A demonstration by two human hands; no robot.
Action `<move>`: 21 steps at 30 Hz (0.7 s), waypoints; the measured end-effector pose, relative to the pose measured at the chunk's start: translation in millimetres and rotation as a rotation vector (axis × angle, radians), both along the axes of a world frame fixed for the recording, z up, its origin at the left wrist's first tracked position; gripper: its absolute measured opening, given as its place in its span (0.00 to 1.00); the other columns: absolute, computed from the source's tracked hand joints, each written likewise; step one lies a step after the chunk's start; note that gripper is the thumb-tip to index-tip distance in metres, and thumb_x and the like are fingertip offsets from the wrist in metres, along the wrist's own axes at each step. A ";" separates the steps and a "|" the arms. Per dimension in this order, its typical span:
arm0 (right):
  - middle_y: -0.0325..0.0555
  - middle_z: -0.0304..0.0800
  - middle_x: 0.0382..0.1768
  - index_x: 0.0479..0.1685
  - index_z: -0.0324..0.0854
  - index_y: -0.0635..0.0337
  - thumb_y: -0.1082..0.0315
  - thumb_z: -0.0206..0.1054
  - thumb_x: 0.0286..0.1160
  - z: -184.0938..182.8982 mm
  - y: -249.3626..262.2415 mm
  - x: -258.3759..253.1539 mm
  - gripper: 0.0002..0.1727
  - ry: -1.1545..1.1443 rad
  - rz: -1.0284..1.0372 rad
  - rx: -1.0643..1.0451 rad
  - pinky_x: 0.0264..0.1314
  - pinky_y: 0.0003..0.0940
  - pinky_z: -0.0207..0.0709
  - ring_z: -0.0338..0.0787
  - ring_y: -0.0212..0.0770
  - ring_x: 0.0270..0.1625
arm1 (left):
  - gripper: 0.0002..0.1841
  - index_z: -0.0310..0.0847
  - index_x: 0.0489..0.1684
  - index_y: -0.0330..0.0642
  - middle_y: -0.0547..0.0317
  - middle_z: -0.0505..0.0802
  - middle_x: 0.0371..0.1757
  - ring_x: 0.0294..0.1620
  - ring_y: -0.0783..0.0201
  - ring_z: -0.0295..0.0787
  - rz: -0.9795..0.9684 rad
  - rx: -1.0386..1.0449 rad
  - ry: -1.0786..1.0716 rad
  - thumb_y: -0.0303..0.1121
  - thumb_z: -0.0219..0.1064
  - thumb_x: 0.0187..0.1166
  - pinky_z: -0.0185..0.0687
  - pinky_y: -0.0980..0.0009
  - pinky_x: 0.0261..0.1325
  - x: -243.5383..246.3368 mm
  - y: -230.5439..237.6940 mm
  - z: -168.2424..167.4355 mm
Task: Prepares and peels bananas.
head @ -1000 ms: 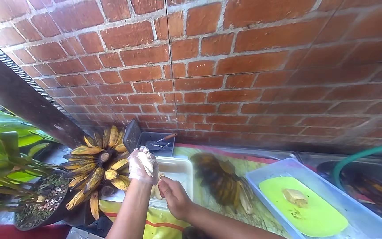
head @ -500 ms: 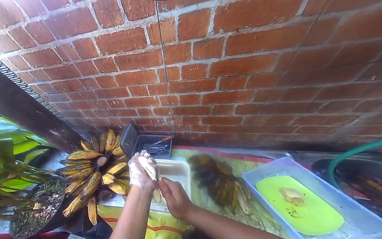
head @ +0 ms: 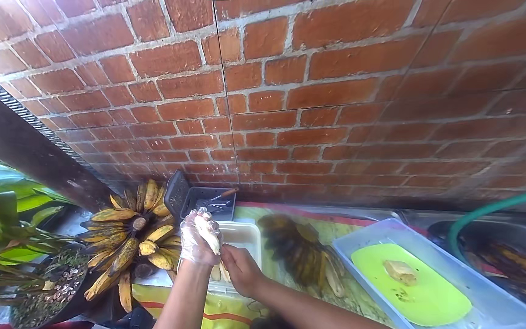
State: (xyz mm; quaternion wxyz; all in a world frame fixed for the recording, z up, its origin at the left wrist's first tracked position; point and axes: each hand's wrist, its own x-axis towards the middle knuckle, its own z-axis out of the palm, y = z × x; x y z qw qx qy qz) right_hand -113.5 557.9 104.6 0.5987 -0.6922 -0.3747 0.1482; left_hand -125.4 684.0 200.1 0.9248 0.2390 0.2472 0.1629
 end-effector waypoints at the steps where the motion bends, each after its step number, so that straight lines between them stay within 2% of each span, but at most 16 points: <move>1: 0.36 0.67 0.16 0.27 0.75 0.53 0.41 0.41 0.94 -1.1 0.4 0.0 0.32 0.000 -0.007 -0.011 0.26 0.36 0.69 0.73 0.34 0.21 | 0.21 0.72 0.34 0.53 0.68 0.77 0.19 0.11 0.73 0.73 0.028 0.019 0.014 0.53 0.40 0.90 0.71 0.79 0.12 0.4 -1.6 -0.2; 6: 0.36 0.69 0.17 0.29 0.77 0.54 0.45 0.42 0.94 -8.7 3.6 0.1 0.29 0.029 -0.009 -0.034 0.27 0.37 0.71 0.74 0.34 0.21 | 0.20 0.70 0.33 0.53 0.67 0.77 0.19 0.12 0.73 0.71 0.122 0.055 0.050 0.51 0.39 0.91 0.70 0.80 0.14 2.2 -7.3 -1.4; 10: 0.36 0.74 0.19 0.33 0.80 0.55 0.53 0.44 0.92 -13.0 6.0 -1.1 0.24 0.031 -0.004 -0.066 0.30 0.36 0.74 0.78 0.34 0.24 | 0.20 0.70 0.32 0.53 0.68 0.77 0.19 0.14 0.73 0.73 0.158 0.070 0.067 0.50 0.40 0.92 0.72 0.79 0.16 1.8 -7.5 -6.3; 18: 0.39 0.86 0.29 0.42 0.87 0.57 0.57 0.48 0.90 -9.3 15.1 0.5 0.21 0.057 0.021 -0.074 0.43 0.35 0.81 0.86 0.31 0.34 | 0.21 0.70 0.31 0.52 0.66 0.78 0.21 0.17 0.71 0.76 0.225 0.067 0.043 0.49 0.40 0.93 0.77 0.76 0.23 1.9 -1.2 -16.4; 21: 0.41 0.90 0.33 0.45 0.88 0.56 0.57 0.50 0.88 -12.6 17.1 0.4 0.20 0.061 0.027 -0.140 0.48 0.41 0.84 0.90 0.34 0.40 | 0.22 0.70 0.31 0.51 0.65 0.78 0.21 0.20 0.69 0.77 0.261 0.122 0.066 0.51 0.40 0.94 0.79 0.74 0.26 -0.4 -0.9 -23.2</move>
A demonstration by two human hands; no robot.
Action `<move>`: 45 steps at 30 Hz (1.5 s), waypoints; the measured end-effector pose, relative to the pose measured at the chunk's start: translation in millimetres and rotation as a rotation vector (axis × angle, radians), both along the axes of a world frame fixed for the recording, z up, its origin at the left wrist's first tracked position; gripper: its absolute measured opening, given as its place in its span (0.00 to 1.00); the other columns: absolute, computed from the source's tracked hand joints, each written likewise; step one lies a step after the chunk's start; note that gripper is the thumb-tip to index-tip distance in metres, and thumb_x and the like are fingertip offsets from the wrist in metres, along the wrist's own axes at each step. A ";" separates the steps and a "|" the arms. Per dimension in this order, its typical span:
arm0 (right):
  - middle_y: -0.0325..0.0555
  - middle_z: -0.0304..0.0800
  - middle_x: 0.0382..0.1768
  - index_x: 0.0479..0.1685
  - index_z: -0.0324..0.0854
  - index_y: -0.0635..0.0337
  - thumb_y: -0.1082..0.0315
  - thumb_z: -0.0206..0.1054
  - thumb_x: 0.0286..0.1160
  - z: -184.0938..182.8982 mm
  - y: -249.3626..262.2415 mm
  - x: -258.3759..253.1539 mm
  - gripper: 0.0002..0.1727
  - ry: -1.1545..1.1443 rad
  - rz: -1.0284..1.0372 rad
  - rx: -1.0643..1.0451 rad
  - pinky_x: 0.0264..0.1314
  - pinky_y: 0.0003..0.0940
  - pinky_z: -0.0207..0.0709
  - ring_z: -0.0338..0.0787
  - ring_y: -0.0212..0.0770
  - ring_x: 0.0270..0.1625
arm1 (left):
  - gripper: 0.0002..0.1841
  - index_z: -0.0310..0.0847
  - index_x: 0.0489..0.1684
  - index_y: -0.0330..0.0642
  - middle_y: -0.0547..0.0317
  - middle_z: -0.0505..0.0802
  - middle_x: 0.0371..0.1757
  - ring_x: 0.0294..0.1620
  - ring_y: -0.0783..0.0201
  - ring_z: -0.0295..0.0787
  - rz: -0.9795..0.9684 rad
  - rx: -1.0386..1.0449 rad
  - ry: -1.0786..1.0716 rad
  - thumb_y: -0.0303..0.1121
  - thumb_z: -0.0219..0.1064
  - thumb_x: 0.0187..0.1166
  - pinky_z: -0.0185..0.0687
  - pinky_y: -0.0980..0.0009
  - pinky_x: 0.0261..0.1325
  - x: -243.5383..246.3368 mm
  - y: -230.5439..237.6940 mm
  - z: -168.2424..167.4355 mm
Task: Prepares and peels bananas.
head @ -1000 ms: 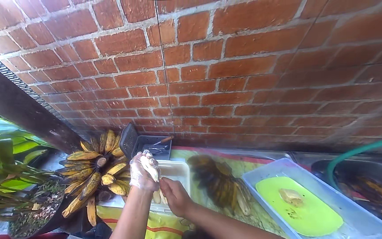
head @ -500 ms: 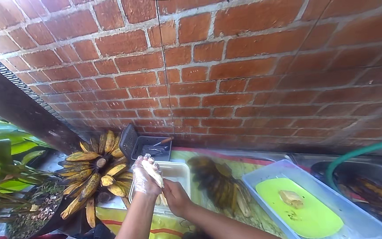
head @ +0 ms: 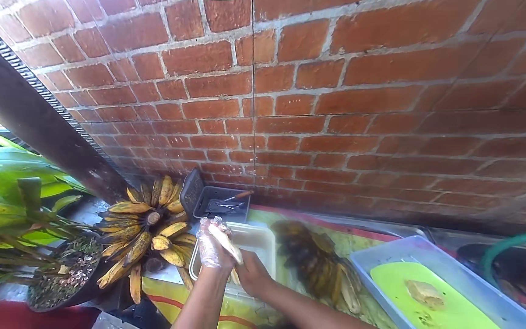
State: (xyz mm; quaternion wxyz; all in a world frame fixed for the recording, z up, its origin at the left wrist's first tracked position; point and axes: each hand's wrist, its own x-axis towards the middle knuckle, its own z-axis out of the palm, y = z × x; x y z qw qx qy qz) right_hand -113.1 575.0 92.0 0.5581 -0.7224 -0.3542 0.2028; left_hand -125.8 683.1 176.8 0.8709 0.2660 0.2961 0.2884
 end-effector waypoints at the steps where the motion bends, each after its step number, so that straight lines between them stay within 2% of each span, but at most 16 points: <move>1: 0.42 0.91 0.36 0.46 0.88 0.56 0.56 0.51 0.88 -1.5 0.3 -0.1 0.20 -0.001 0.005 -0.037 0.51 0.43 0.84 0.92 0.36 0.43 | 0.23 0.71 0.32 0.51 0.64 0.79 0.21 0.20 0.68 0.78 0.001 0.017 0.014 0.51 0.40 0.94 0.80 0.72 0.26 -1.0 0.7 -3.7; 6: 0.45 0.93 0.42 0.49 0.86 0.54 0.59 0.57 0.80 -16.3 1.7 4.9 0.14 -0.005 -0.001 -0.256 0.58 0.51 0.85 0.93 0.42 0.52 | 0.28 0.72 0.31 0.48 0.60 0.82 0.22 0.24 0.62 0.83 -0.053 0.011 0.065 0.55 0.36 0.94 0.85 0.65 0.33 -1.2 5.6 -27.0; 8: 0.49 0.91 0.40 0.48 0.85 0.56 0.58 0.56 0.80 -18.5 0.7 9.1 0.15 -0.003 -0.028 -0.325 0.54 0.55 0.83 0.92 0.47 0.49 | 0.37 0.81 0.54 0.40 0.51 0.93 0.45 0.45 0.58 0.91 -0.136 -0.055 0.045 0.63 0.33 0.91 0.87 0.61 0.51 -6.5 9.4 -38.0; 10: 0.49 0.91 0.38 0.48 0.85 0.55 0.45 0.51 0.88 -17.5 -0.9 14.7 0.25 -0.015 -0.068 -0.374 0.53 0.56 0.84 0.92 0.49 0.47 | 0.46 0.71 0.75 0.38 0.45 0.90 0.63 0.62 0.54 0.90 -0.279 -0.110 -0.024 0.71 0.29 0.85 0.86 0.56 0.63 -18.3 16.2 -55.2; 12: 0.50 0.92 0.38 0.50 0.86 0.55 0.35 0.48 0.88 -14.5 -6.4 23.5 0.33 -0.077 -0.087 -0.442 0.53 0.59 0.84 0.93 0.51 0.47 | 0.46 0.71 0.76 0.35 0.37 0.89 0.64 0.62 0.47 0.90 -0.383 -0.137 -0.067 0.71 0.34 0.85 0.87 0.49 0.62 -30.5 21.1 -75.0; 18: 0.55 0.92 0.49 0.59 0.81 0.57 0.41 0.51 0.89 -16.0 -25.1 43.4 0.28 -0.234 -0.066 -0.681 0.56 0.63 0.83 0.92 0.57 0.56 | 0.24 0.73 0.68 0.34 0.36 0.91 0.55 0.50 0.47 0.93 -0.583 -0.010 0.102 0.45 0.42 0.94 0.92 0.52 0.52 -53.2 41.4 -129.8; 21: 0.54 0.92 0.44 0.57 0.82 0.56 0.36 0.50 0.88 -22.8 -50.8 48.8 0.32 -0.104 -0.137 -0.550 0.57 0.62 0.83 0.92 0.56 0.53 | 0.22 0.73 0.71 0.30 0.37 0.92 0.54 0.49 0.49 0.94 -0.610 0.308 0.394 0.39 0.45 0.96 0.92 0.54 0.53 -46.8 55.5 -135.5; 23: 0.54 0.91 0.41 0.57 0.82 0.56 0.34 0.49 0.87 -26.8 -77.5 50.1 0.33 -0.044 -0.157 -0.453 0.57 0.62 0.83 0.92 0.56 0.51 | 0.18 0.80 0.66 0.31 0.42 0.93 0.51 0.48 0.54 0.93 -0.665 0.743 0.725 0.37 0.57 0.91 0.90 0.56 0.53 -36.5 62.2 -126.0; 25: 0.53 0.92 0.43 0.58 0.82 0.55 0.33 0.48 0.87 -33.9 -110.8 47.8 0.34 -0.002 -0.192 -0.419 0.59 0.61 0.83 0.92 0.54 0.53 | 0.21 0.86 0.66 0.40 0.44 0.92 0.61 0.64 0.49 0.88 -0.801 1.181 1.100 0.45 0.69 0.83 0.79 0.46 0.72 -21.8 63.1 -108.7; 27: 0.54 0.92 0.49 0.62 0.83 0.55 0.33 0.48 0.87 -42.9 -147.1 41.9 0.35 0.067 -0.265 -0.417 0.63 0.60 0.83 0.92 0.53 0.57 | 0.24 0.87 0.65 0.47 0.44 0.92 0.62 0.68 0.43 0.87 -0.930 1.492 1.350 0.52 0.71 0.78 0.76 0.37 0.72 -8.3 63.1 -103.8; 30: 0.53 0.92 0.55 0.65 0.82 0.56 0.35 0.48 0.88 -65.3 -198.6 32.2 0.34 0.207 -0.403 -0.433 0.69 0.57 0.82 0.91 0.51 0.62 | 0.24 0.85 0.68 0.51 0.46 0.92 0.64 0.69 0.43 0.86 -1.029 1.695 1.495 0.50 0.72 0.76 0.77 0.37 0.72 1.2 58.0 -96.2; 32: 0.51 0.92 0.58 0.64 0.84 0.56 0.40 0.42 0.92 -78.3 -231.1 25.9 0.33 0.290 -0.482 -0.467 0.72 0.55 0.79 0.90 0.48 0.64 | 0.30 0.85 0.69 0.50 0.47 0.91 0.67 0.72 0.44 0.84 -1.034 1.824 1.549 0.59 0.71 0.74 0.77 0.40 0.74 7.4 46.7 -84.5; 35: 0.51 0.93 0.48 0.59 0.86 0.56 0.47 0.40 0.95 -90.7 -267.7 17.7 0.30 0.368 -0.607 -0.531 0.63 0.57 0.82 0.92 0.50 0.54 | 0.37 0.82 0.74 0.46 0.43 0.89 0.70 0.76 0.42 0.81 -0.941 2.015 1.437 0.65 0.66 0.76 0.74 0.40 0.77 19.7 8.2 -56.2; 38: 0.52 0.95 0.46 0.78 0.76 0.53 0.47 0.39 0.95 -100.3 -281.8 19.1 0.29 0.433 -0.613 -0.594 0.61 0.56 0.86 0.96 0.50 0.48 | 0.30 0.84 0.73 0.50 0.48 0.91 0.67 0.72 0.46 0.85 -0.927 2.068 1.028 0.59 0.65 0.80 0.76 0.42 0.77 34.6 -49.2 -40.1; 41: 0.51 0.95 0.48 0.90 0.63 0.44 0.52 0.42 0.95 -98.5 -278.6 28.0 0.28 0.476 -0.593 -0.611 0.60 0.54 0.87 0.96 0.49 0.48 | 0.25 0.83 0.74 0.62 0.61 0.90 0.70 0.73 0.56 0.85 -1.274 1.996 0.906 0.60 0.55 0.86 0.77 0.45 0.77 50.6 -129.1 -48.3; 45: 0.52 0.95 0.50 0.91 0.61 0.39 0.55 0.46 0.94 -106.7 -278.0 39.9 0.28 0.473 -0.647 -0.610 0.58 0.58 0.88 0.96 0.51 0.48 | 0.26 0.87 0.64 0.58 0.57 0.92 0.64 0.68 0.54 0.88 -1.761 1.847 0.912 0.61 0.50 0.87 0.80 0.41 0.71 72.9 -203.5 -118.5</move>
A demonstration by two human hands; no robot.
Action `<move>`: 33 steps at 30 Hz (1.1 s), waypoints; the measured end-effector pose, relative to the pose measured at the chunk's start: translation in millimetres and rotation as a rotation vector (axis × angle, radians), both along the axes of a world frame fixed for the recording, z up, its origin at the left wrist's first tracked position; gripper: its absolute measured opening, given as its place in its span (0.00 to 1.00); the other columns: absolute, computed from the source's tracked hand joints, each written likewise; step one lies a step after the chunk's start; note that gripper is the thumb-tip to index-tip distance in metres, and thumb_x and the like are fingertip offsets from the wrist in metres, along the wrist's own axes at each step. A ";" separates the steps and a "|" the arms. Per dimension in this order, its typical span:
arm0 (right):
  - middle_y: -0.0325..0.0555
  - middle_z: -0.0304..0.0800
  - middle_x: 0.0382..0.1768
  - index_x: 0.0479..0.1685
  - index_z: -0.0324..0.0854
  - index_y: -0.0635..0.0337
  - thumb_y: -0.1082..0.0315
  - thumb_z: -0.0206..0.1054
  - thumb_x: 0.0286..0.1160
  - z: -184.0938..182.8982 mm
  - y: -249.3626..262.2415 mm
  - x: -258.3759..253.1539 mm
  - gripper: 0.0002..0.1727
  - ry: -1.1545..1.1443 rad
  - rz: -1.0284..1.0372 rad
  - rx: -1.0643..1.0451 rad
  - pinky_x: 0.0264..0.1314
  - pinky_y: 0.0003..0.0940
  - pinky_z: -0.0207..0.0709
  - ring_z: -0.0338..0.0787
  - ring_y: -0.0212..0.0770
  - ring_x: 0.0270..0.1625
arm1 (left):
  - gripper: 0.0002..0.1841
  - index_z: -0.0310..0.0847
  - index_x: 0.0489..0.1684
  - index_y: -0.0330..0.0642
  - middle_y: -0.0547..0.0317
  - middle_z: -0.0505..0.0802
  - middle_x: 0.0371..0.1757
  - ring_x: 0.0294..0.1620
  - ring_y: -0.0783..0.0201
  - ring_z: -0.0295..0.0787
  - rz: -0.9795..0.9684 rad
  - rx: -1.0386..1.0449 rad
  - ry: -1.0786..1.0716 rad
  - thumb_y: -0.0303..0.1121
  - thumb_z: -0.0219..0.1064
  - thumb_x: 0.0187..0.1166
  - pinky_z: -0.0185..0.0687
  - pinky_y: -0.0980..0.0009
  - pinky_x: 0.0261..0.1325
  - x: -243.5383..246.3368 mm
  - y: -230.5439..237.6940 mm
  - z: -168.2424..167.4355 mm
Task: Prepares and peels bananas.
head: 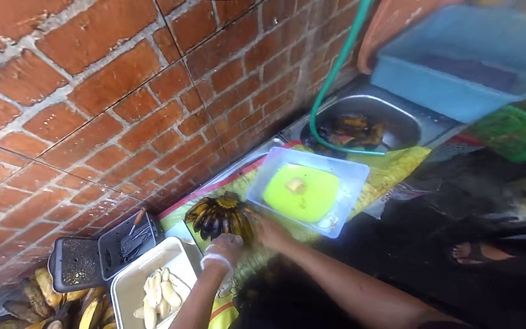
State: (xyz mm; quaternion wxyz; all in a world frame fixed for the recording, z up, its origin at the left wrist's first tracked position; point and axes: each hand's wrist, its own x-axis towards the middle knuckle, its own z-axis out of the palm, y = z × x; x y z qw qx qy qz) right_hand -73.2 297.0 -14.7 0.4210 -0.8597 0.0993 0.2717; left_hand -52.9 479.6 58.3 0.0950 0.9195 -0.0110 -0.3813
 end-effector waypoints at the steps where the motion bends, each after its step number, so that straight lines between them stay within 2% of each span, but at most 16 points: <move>1: 0.53 0.95 0.50 0.92 0.61 0.38 0.55 0.47 0.94 -0.5 -0.2 2.7 0.28 -0.001 0.004 0.000 0.58 0.59 0.88 0.96 0.52 0.48 | 0.27 0.89 0.59 0.54 0.55 0.93 0.60 0.64 0.53 0.89 -0.004 -0.005 0.058 0.61 0.50 0.87 0.80 0.41 0.68 4.4 -8.9 -16.9; 3: 0.54 0.94 0.52 0.92 0.60 0.35 0.58 0.49 0.92 2.2 -0.3 3.7 0.29 -0.011 0.040 -0.013 0.58 0.60 0.88 0.96 0.54 0.49 | 0.27 0.90 0.52 0.47 0.51 0.94 0.55 0.61 0.53 0.90 -0.026 -0.012 0.149 0.57 0.51 0.88 0.81 0.44 0.66 5.4 -20.0 -41.2; 4: 0.54 0.94 0.52 0.92 0.60 0.34 0.58 0.50 0.91 5.1 0.0 2.9 0.29 -0.013 0.067 -0.039 0.58 0.61 0.87 0.96 0.54 0.50 | 0.25 0.89 0.53 0.45 0.51 0.94 0.56 0.61 0.52 0.90 -0.061 -0.012 0.187 0.55 0.51 0.88 0.81 0.45 0.67 2.8 -24.6 -47.2; 6: 0.56 0.93 0.54 0.93 0.59 0.32 0.58 0.50 0.91 9.3 1.8 0.1 0.30 -0.008 0.111 -0.102 0.59 0.64 0.85 0.94 0.58 0.56 | 0.23 0.89 0.57 0.45 0.49 0.93 0.60 0.65 0.51 0.88 -0.174 0.003 0.227 0.49 0.52 0.90 0.79 0.45 0.71 -5.2 -30.2 -54.1; 9: 0.57 0.93 0.52 0.95 0.54 0.30 0.59 0.50 0.91 9.3 3.0 -13.2 0.32 -0.002 0.143 -0.133 0.57 0.66 0.84 0.93 0.60 0.56 | 0.21 0.83 0.71 0.45 0.46 0.88 0.70 0.74 0.48 0.82 -0.211 -0.054 0.221 0.43 0.53 0.90 0.72 0.44 0.79 -14.5 -27.2 -63.1; 12: 0.59 0.92 0.53 0.96 0.51 0.31 0.61 0.49 0.90 6.8 -2.4 -36.6 0.34 0.006 0.188 -0.102 0.59 0.67 0.83 0.92 0.62 0.57 | 0.27 0.71 0.84 0.41 0.43 0.82 0.78 0.81 0.49 0.76 -0.067 -0.167 0.224 0.43 0.56 0.89 0.67 0.47 0.84 -16.9 -19.5 -79.9; 15: 0.64 0.91 0.57 0.96 0.50 0.31 0.62 0.48 0.90 -1.7 -11.1 -59.2 0.34 0.077 0.312 -0.105 0.61 0.73 0.80 0.91 0.68 0.60 | 0.32 0.62 0.87 0.35 0.38 0.77 0.82 0.83 0.49 0.72 0.119 -0.323 0.240 0.44 0.62 0.87 0.66 0.52 0.85 -25.4 -19.8 -90.1; 18: 0.65 0.91 0.58 0.92 0.60 0.33 0.62 0.51 0.88 -8.3 -24.7 -69.2 0.32 0.143 0.422 -0.096 0.61 0.77 0.78 0.89 0.70 0.62 | 0.38 0.59 0.89 0.38 0.40 0.79 0.80 0.82 0.49 0.74 0.319 -0.278 0.154 0.49 0.64 0.84 0.69 0.49 0.83 -35.2 -33.0 -98.3; 20: 0.64 0.90 0.60 0.91 0.61 0.37 0.59 0.49 0.90 -12.7 -34.8 -72.7 0.29 0.155 0.380 -0.081 0.64 0.73 0.78 0.89 0.68 0.65 | 0.34 0.66 0.86 0.41 0.43 0.84 0.75 0.78 0.49 0.80 0.383 -0.173 0.074 0.53 0.61 0.85 0.73 0.47 0.80 -36.0 -44.2 -100.4; 22: 0.62 0.90 0.59 0.88 0.65 0.44 0.55 0.47 0.92 -14.9 -45.7 -72.1 0.27 0.122 0.274 -0.071 0.68 0.68 0.79 0.89 0.64 0.65 | 0.33 0.77 0.78 0.45 0.46 0.90 0.67 0.72 0.50 0.85 0.387 -0.056 -0.003 0.61 0.57 0.85 0.78 0.46 0.75 -31.4 -52.7 -101.7; 25: 0.57 0.91 0.53 0.76 0.75 0.53 0.53 0.46 0.93 -8.5 -57.6 -64.7 0.23 0.093 0.176 -0.060 0.65 0.62 0.81 0.91 0.58 0.60 | 0.34 0.82 0.71 0.48 0.50 0.93 0.62 0.66 0.51 0.90 0.311 0.091 -0.062 0.66 0.51 0.84 0.83 0.46 0.69 -24.5 -56.7 -101.3; 30: 0.49 0.92 0.42 0.64 0.80 0.50 0.51 0.53 0.92 -7.5 -71.8 -55.0 0.19 0.045 0.054 -0.064 0.55 0.56 0.85 0.93 0.50 0.49 | 0.31 0.86 0.65 0.59 0.56 0.96 0.54 0.58 0.53 0.93 0.353 0.177 -0.114 0.70 0.52 0.80 0.86 0.45 0.60 -10.9 -57.4 -109.3; 33: 0.45 0.91 0.39 0.63 0.79 0.48 0.47 0.52 0.91 -9.7 -64.9 -49.2 0.20 0.017 0.077 -0.071 0.52 0.55 0.87 0.93 0.47 0.46 | 0.30 0.89 0.58 0.62 0.59 0.97 0.51 0.55 0.55 0.94 0.371 0.224 -0.143 0.71 0.54 0.77 0.87 0.45 0.56 -6.9 -59.4 -117.6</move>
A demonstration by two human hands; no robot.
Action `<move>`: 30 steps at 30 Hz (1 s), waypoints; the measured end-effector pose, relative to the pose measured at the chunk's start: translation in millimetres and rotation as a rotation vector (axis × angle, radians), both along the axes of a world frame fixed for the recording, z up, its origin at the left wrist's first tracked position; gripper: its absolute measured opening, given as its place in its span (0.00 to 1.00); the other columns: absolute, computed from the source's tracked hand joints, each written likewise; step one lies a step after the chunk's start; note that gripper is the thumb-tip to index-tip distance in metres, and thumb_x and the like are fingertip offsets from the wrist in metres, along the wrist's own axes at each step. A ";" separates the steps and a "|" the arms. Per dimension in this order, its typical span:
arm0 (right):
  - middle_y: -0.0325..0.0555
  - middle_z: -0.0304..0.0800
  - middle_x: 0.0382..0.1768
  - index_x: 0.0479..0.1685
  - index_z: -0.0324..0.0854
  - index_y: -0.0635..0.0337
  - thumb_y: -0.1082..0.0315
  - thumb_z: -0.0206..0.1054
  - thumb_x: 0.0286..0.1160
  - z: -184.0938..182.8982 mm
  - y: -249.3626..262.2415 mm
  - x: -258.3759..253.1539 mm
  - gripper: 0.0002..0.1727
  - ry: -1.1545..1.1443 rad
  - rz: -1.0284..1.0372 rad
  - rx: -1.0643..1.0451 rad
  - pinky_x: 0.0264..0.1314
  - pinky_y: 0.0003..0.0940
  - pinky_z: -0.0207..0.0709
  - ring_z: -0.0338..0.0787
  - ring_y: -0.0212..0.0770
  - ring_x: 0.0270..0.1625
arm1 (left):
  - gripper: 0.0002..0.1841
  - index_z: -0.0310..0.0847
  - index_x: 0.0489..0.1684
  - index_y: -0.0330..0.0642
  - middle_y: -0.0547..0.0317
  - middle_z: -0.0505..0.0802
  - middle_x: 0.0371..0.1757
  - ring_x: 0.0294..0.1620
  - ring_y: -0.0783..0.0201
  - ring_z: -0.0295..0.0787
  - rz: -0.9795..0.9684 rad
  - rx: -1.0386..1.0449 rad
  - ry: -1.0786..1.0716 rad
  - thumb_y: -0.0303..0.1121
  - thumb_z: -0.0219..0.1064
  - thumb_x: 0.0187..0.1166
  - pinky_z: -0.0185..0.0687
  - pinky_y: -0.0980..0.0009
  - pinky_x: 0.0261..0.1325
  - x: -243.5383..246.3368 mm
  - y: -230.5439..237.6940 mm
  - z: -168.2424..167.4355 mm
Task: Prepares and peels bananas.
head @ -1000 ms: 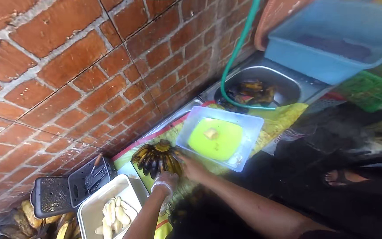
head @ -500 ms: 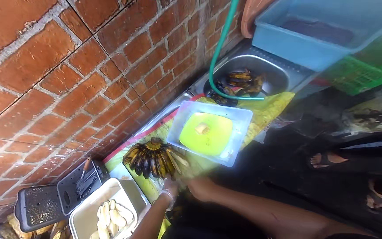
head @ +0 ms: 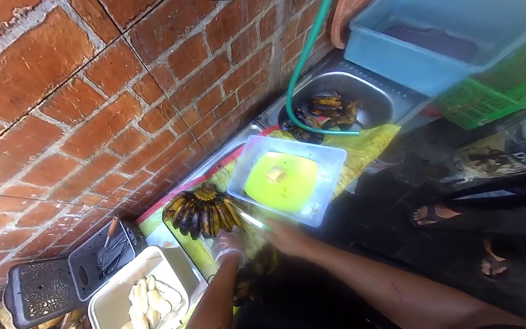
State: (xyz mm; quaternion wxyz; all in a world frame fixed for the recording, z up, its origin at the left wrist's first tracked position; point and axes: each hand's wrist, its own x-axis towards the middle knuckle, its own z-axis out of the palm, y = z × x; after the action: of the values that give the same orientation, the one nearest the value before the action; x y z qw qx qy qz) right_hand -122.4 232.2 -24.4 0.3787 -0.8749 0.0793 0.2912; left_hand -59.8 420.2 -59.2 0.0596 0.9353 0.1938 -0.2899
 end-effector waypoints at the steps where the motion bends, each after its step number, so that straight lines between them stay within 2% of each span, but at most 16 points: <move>1: 0.45 0.91 0.39 0.63 0.79 0.48 0.46 0.51 0.91 -0.8 4.4 1.9 0.21 -0.005 0.001 0.021 0.51 0.54 0.87 0.93 0.47 0.45 | 0.30 0.90 0.57 0.61 0.59 0.97 0.51 0.55 0.55 0.94 -0.003 0.009 0.001 0.71 0.55 0.77 0.87 0.45 0.56 0.7 -0.7 -0.1; 5: 0.50 0.90 0.42 0.61 0.80 0.53 0.46 0.54 0.90 -11.7 29.1 10.8 0.22 -0.025 -0.073 0.124 0.55 0.56 0.86 0.92 0.50 0.48 | 0.29 0.91 0.54 0.55 0.56 0.96 0.52 0.56 0.53 0.94 0.015 -0.007 -0.010 0.67 0.56 0.79 0.87 0.46 0.56 2.2 -0.6 -0.4; 9: 0.50 0.91 0.42 0.63 0.81 0.53 0.47 0.58 0.88 -15.6 56.3 34.8 0.22 -0.042 -0.141 0.126 0.53 0.55 0.87 0.93 0.49 0.47 | 0.27 0.90 0.57 0.56 0.55 0.96 0.54 0.58 0.53 0.93 0.022 0.000 -0.019 0.64 0.56 0.81 0.86 0.44 0.58 1.5 2.7 -10.3; 12: 0.53 0.92 0.51 0.65 0.82 0.56 0.50 0.61 0.86 -13.7 72.2 60.0 0.22 -0.072 -0.121 0.077 0.61 0.57 0.85 0.92 0.52 0.57 | 0.25 0.90 0.56 0.52 0.53 0.96 0.55 0.58 0.52 0.93 0.040 0.006 -0.019 0.60 0.56 0.83 0.85 0.44 0.59 3.5 1.8 -8.1; 15: 0.58 0.90 0.60 0.72 0.79 0.59 0.49 0.66 0.82 -16.2 83.9 80.1 0.28 -0.058 -0.059 -0.014 0.68 0.61 0.82 0.90 0.57 0.66 | 0.23 0.88 0.59 0.50 0.50 0.94 0.58 0.61 0.50 0.92 0.028 0.009 0.003 0.55 0.55 0.87 0.85 0.45 0.61 5.0 -0.4 -0.9; 17: 0.58 0.91 0.59 0.73 0.78 0.59 0.46 0.68 0.79 -17.7 89.0 86.8 0.31 -0.051 -0.035 -0.051 0.66 0.61 0.83 0.90 0.58 0.64 | 0.23 0.88 0.60 0.51 0.51 0.94 0.59 0.62 0.50 0.91 0.038 -0.012 -0.011 0.55 0.55 0.87 0.85 0.44 0.61 4.0 5.5 -1.6; 20: 0.58 0.91 0.57 0.71 0.78 0.61 0.44 0.71 0.75 -17.0 87.8 93.9 0.33 -0.013 0.000 -0.049 0.63 0.61 0.84 0.91 0.58 0.62 | 0.23 0.91 0.54 0.55 0.54 0.96 0.54 0.58 0.52 0.93 0.077 -0.102 -0.046 0.61 0.58 0.83 0.85 0.43 0.60 0.3 19.0 0.5; 22: 0.59 0.90 0.56 0.68 0.80 0.63 0.45 0.71 0.74 -14.0 86.2 96.3 0.33 0.003 0.013 -0.022 0.63 0.62 0.84 0.91 0.59 0.62 | 0.24 0.92 0.52 0.55 0.55 0.96 0.53 0.58 0.52 0.92 0.077 -0.141 -0.050 0.62 0.61 0.80 0.84 0.43 0.61 -0.5 27.6 15.4; 25: 0.59 0.91 0.51 0.57 0.85 0.63 0.46 0.71 0.74 -8.7 84.2 99.8 0.28 0.038 0.031 0.046 0.60 0.64 0.84 0.92 0.58 0.58 | 0.22 0.91 0.51 0.52 0.54 0.95 0.52 0.58 0.52 0.92 0.040 -0.177 -0.062 0.58 0.64 0.78 0.84 0.42 0.61 0.9 41.6 40.5; 27: 0.58 0.92 0.48 0.53 0.86 0.62 0.48 0.70 0.76 -14.7 84.9 97.4 0.24 0.044 -0.003 0.115 0.58 0.64 0.84 0.92 0.57 0.54 | 0.20 0.91 0.50 0.50 0.54 0.95 0.52 0.58 0.52 0.91 0.078 -0.237 -0.082 0.55 0.66 0.78 0.84 0.43 0.63 -2.8 51.6 46.7; 28: 0.59 0.92 0.48 0.53 0.87 0.62 0.50 0.70 0.77 -17.8 85.0 94.0 0.22 0.039 -0.035 0.162 0.58 0.64 0.84 0.92 0.57 0.53 | 0.18 0.91 0.50 0.48 0.53 0.95 0.50 0.56 0.53 0.92 0.152 -0.311 -0.108 0.52 0.67 0.79 0.85 0.44 0.62 -6.2 55.8 45.5; 30: 0.60 0.91 0.50 0.57 0.86 0.64 0.55 0.71 0.79 -16.4 83.0 85.9 0.21 0.066 -0.117 0.292 0.60 0.62 0.83 0.92 0.57 0.53 | 0.14 0.90 0.45 0.42 0.52 0.95 0.40 0.43 0.56 0.94 0.378 -0.553 -0.196 0.43 0.66 0.82 0.90 0.53 0.52 -15.5 64.8 34.6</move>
State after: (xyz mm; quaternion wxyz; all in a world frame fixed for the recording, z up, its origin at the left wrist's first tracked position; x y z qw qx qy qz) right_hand -36.5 315.1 -40.8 0.5152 -0.7944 0.0996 0.3058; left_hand -75.3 485.0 -24.6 0.3816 0.8549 0.2710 -0.2238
